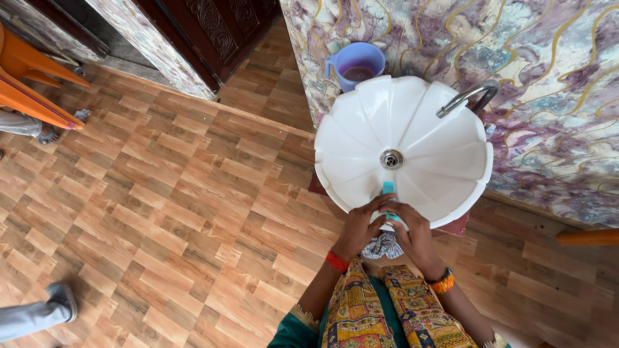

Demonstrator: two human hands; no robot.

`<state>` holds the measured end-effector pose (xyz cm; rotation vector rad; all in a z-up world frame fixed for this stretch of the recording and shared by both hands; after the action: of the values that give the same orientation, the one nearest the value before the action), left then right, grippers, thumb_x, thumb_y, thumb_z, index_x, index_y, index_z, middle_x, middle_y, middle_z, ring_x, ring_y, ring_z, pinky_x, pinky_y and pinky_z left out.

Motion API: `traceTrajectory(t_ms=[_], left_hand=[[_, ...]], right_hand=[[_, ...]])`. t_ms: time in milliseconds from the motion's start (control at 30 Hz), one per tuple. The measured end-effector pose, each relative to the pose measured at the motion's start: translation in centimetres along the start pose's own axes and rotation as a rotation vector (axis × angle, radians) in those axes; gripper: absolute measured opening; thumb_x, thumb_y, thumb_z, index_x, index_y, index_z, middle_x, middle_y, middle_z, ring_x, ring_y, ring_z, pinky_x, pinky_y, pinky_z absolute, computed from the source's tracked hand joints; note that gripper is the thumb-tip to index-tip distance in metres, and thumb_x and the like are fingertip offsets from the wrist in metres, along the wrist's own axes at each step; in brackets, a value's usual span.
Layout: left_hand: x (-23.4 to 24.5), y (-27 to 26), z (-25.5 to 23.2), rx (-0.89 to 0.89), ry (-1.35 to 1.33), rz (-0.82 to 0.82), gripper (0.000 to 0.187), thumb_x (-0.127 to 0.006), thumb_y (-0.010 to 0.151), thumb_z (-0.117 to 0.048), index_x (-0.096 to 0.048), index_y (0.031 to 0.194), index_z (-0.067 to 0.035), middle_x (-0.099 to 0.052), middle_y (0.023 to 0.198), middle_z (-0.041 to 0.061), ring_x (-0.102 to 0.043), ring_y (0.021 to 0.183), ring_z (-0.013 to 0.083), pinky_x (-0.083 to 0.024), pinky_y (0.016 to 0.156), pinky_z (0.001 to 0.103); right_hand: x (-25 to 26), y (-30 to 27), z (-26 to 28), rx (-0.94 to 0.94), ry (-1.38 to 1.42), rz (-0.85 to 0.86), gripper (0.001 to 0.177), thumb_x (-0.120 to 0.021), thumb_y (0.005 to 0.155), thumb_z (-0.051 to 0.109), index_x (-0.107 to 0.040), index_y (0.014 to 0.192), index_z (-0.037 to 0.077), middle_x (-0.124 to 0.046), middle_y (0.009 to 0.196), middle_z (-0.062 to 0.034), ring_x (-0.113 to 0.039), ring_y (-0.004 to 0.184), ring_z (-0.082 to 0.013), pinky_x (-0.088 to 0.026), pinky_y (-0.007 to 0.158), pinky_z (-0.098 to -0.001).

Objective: The person scrubs a white sink with a blue brush, then continues cleaning the sink basin and faucet area by hand with a cloth.

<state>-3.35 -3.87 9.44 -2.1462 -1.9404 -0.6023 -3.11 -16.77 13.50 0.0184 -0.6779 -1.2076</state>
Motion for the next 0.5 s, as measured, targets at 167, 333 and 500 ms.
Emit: traceTrajectory(t_ms=[167,333,500], left_hand=[[1.4,0.3,-2.2,-0.143,-0.058,-0.045,0.055,-0.062,0.097,-0.022,-0.049,0.15,-0.025,-0.055,0.151,0.016,-0.07,0.12,0.0322,-0.061,0.096,0.042],[1.6,-0.3,-4.4,-0.189,0.039,-0.004,0.05,-0.058,0.104,-0.027,-0.048,0.154,-0.025,-0.066,0.139,0.011,-0.069,0.12,0.0327,-0.059,0.098,0.043],[1.0,1.7,-3.0,-0.157,0.082,0.012,0.05,-0.058,0.102,-0.026,-0.047,0.151,-0.023,-0.067,0.136,0.01,-0.071,0.111,0.0303,-0.06,0.093,0.041]], right_hand=[[-0.6,1.1,-1.3,-0.038,0.015,0.033,0.029,-0.064,0.096,0.014,-0.068,0.12,-0.001,-0.072,0.116,-0.0185,-0.072,0.102,-0.0364,-0.055,0.086,-0.0399],[0.1,0.0,-1.3,-0.083,0.061,0.025,0.029,-0.062,0.096,0.017,-0.066,0.119,-0.001,-0.072,0.111,-0.0183,-0.073,0.095,-0.035,-0.055,0.082,-0.0382],[-0.9,1.8,-3.1,-0.039,0.04,0.048,0.029,-0.058,0.103,0.019,-0.064,0.119,-0.004,-0.07,0.107,-0.0203,-0.07,0.091,-0.0367,-0.053,0.08,-0.04]])
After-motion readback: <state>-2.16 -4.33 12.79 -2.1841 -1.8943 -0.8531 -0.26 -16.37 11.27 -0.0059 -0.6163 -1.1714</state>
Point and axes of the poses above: each hand's wrist, its own y-axis towards the middle knuckle, its own x-axis out of the back of the hand, z = x × y, the point moved 8 cm from there along y, towards the middle knuckle
